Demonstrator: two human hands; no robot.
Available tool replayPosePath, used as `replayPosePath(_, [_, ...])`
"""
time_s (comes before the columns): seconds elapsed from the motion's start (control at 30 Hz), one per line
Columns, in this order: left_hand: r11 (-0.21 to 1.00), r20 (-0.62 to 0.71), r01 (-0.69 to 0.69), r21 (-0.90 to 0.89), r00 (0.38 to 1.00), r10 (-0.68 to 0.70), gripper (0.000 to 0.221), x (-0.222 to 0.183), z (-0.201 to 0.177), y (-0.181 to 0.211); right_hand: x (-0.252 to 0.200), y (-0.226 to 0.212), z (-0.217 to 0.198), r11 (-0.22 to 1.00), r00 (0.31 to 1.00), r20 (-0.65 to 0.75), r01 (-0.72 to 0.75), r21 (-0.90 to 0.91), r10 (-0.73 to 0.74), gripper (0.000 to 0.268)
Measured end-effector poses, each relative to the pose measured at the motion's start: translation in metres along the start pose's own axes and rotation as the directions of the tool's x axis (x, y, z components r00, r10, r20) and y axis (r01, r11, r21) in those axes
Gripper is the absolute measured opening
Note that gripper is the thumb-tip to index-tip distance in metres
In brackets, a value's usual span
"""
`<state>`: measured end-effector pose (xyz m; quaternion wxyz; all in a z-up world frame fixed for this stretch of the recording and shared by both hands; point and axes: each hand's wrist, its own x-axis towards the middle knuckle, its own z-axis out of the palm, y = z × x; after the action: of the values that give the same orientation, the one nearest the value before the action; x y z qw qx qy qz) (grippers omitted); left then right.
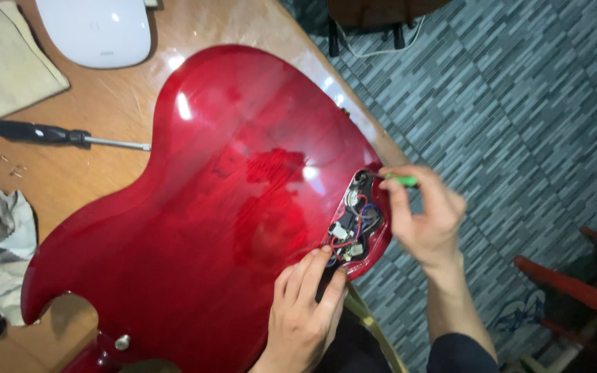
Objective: Cleaning the back of a red electric guitar with a cloth and then using a screwdriver to adjust components in the electronics cavity.
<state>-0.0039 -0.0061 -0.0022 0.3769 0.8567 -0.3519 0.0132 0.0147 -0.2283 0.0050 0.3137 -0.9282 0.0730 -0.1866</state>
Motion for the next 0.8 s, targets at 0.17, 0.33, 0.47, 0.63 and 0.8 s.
replayPosePath(0.17, [1.000,0.003,0.022,0.009,1.000,-0.022,0.015,-0.004,0.004,-0.001,0.007,-0.002,0.008,0.994,0.992,0.067,0.111,0.009,-0.111,0.012])
replayPosePath(0.33, [1.000,0.000,0.014,-0.008,1.000,-0.014,0.011,0.001,0.000,0.001,0.009,0.007,0.009,0.993,0.992,0.056,0.114,-0.045,-0.111,0.012])
replayPosePath(0.47, [1.000,0.006,0.017,-0.013,1.000,-0.017,0.010,0.003,-0.002,0.001,0.015,-0.005,0.009,0.996,0.992,0.091,0.085,0.021,-0.087,0.009])
replayPosePath(0.63, [1.000,0.005,0.009,-0.026,1.000,-0.009,0.008,0.005,-0.004,0.001,0.008,-0.003,-0.009,0.907,0.985,0.062,-0.175,0.383,0.164,0.008])
replayPosePath(0.8, [0.999,0.010,0.004,-0.051,1.000,-0.004,0.015,0.004,-0.005,0.001,-0.014,0.015,-0.012,0.954,0.993,-0.058,-0.086,0.288,0.107,0.009])
